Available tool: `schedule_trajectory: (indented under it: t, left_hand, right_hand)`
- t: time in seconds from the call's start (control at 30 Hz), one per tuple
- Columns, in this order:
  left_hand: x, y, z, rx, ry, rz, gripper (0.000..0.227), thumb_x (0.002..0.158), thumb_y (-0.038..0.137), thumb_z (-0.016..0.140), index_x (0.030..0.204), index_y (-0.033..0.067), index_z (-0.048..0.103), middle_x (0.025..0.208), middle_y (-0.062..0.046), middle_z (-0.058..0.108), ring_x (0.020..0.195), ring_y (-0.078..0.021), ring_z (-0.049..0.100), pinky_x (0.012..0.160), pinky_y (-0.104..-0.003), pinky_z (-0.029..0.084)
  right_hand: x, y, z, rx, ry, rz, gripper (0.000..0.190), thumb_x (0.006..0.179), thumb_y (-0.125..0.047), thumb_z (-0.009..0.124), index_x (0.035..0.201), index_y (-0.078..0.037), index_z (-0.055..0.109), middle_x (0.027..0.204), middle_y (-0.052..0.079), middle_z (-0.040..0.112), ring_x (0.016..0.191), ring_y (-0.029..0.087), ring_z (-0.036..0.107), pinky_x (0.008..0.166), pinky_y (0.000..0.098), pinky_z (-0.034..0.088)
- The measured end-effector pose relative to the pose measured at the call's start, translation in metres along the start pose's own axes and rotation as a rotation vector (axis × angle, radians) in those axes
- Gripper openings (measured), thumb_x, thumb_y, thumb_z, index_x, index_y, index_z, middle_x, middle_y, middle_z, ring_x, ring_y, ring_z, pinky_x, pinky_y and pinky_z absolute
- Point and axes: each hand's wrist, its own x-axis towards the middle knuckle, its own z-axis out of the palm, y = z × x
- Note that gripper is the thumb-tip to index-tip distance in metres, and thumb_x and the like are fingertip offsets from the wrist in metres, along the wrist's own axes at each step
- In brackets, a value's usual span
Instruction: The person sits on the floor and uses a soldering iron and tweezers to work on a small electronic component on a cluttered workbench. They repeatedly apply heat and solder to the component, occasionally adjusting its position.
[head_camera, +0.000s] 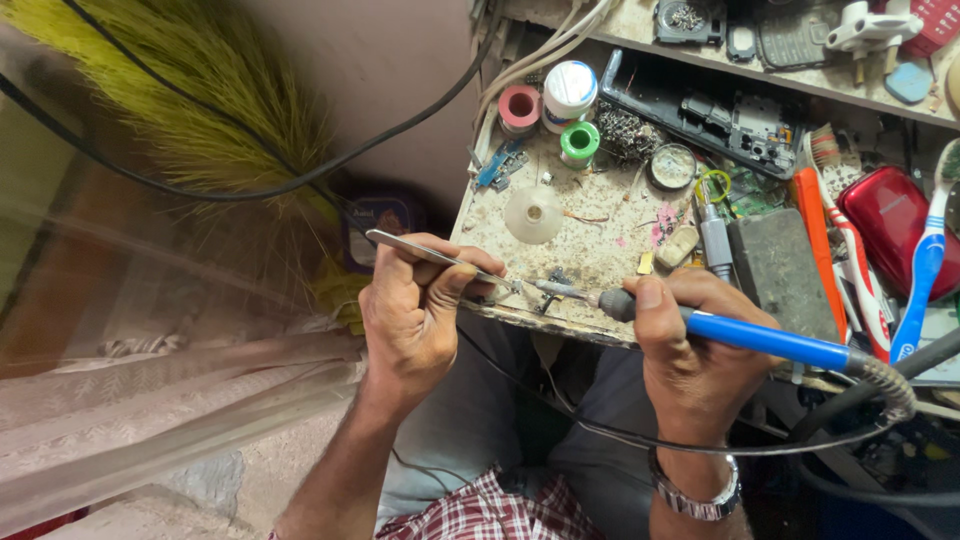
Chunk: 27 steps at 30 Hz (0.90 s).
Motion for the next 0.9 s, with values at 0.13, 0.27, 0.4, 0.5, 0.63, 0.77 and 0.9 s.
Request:
schedule_trajectory:
  t: [0.13, 0.27, 0.4, 0.5, 0.63, 0.77, 0.9]
  left_hand:
    - [0.0, 0.002, 0.001, 0.007, 0.012, -0.026, 0.015, 0.108, 0.008, 0.058, 0.118, 0.0005, 0.049, 0.102, -0.011, 0.077, 0.091, -0.0139, 0.075, 0.083, -0.026, 0.064]
    - [0.0, 0.001, 0.001, -0.047, 0.025, -0.042, 0.015, 0.109, 0.008, 0.056, 0.118, 0.0005, 0.048, 0.103, -0.012, 0.076, 0.093, -0.0152, 0.076, 0.086, -0.027, 0.064]
    - [-0.005, 0.004, -0.001, -0.203, 0.048, -0.051, 0.016, 0.111, 0.009, 0.054, 0.121, 0.0011, 0.045, 0.108, -0.014, 0.072, 0.098, -0.0171, 0.074, 0.09, -0.029, 0.062]
    - [-0.011, 0.012, -0.005, -0.153, 0.077, 0.141, 0.017, 0.118, 0.009, 0.055, 0.124, 0.0016, 0.041, 0.107, -0.014, 0.071, 0.096, -0.0178, 0.071, 0.091, -0.028, 0.058]
    - [-0.006, 0.029, -0.013, 0.167, -0.007, 0.178, 0.015, 0.111, 0.008, 0.058, 0.124, 0.0044, 0.051, 0.099, -0.011, 0.068, 0.086, -0.018, 0.068, 0.08, -0.029, 0.056]
    - [0.009, 0.043, -0.009, 0.662, -0.211, 0.278, 0.017, 0.093, 0.006, 0.067, 0.11, 0.0068, 0.064, 0.092, -0.009, 0.069, 0.081, -0.0251, 0.07, 0.071, -0.036, 0.054]
    - [0.015, 0.049, -0.005, 0.833, -0.372, 0.266, 0.018, 0.091, 0.017, 0.073, 0.106, 0.0088, 0.068, 0.09, -0.007, 0.07, 0.077, -0.027, 0.07, 0.065, -0.04, 0.053]
  right_hand:
    - [-0.004, 0.003, -0.002, 0.008, 0.042, -0.009, 0.03, 0.107, -0.015, 0.069, 0.084, 0.004, 0.068, 0.077, 0.007, 0.068, 0.069, 0.01, 0.059, 0.067, 0.0233, 0.047]
    - [-0.007, 0.007, 0.001, 0.06, 0.102, 0.004, 0.032, 0.108, -0.017, 0.069, 0.084, 0.004, 0.065, 0.078, 0.007, 0.068, 0.07, 0.009, 0.06, 0.067, 0.0232, 0.047]
    - [-0.008, 0.008, 0.002, 0.088, 0.19, 0.037, 0.026, 0.107, -0.018, 0.068, 0.092, 0.004, 0.067, 0.083, 0.007, 0.069, 0.066, 0.007, 0.057, 0.062, 0.022, 0.045]
    - [-0.01, 0.009, 0.001, 0.095, 0.208, -0.008, 0.026, 0.109, -0.019, 0.068, 0.097, 0.005, 0.069, 0.085, 0.006, 0.066, 0.067, 0.006, 0.055, 0.061, 0.0218, 0.043]
    - [-0.011, 0.008, 0.0, 0.131, 0.216, -0.072, 0.028, 0.113, -0.022, 0.068, 0.109, 0.005, 0.068, 0.087, 0.005, 0.061, 0.066, 0.007, 0.051, 0.06, 0.0227, 0.038]
    - [-0.014, 0.006, -0.008, 0.188, 0.248, -0.141, 0.035, 0.116, -0.03, 0.069, 0.115, 0.005, 0.066, 0.097, 0.006, 0.06, 0.073, 0.01, 0.054, 0.062, 0.023, 0.041]
    - [-0.025, 0.008, -0.017, 0.229, 0.369, -0.199, 0.042, 0.111, -0.038, 0.069, 0.117, 0.003, 0.063, 0.11, 0.009, 0.059, 0.083, 0.013, 0.054, 0.059, 0.0221, 0.044]
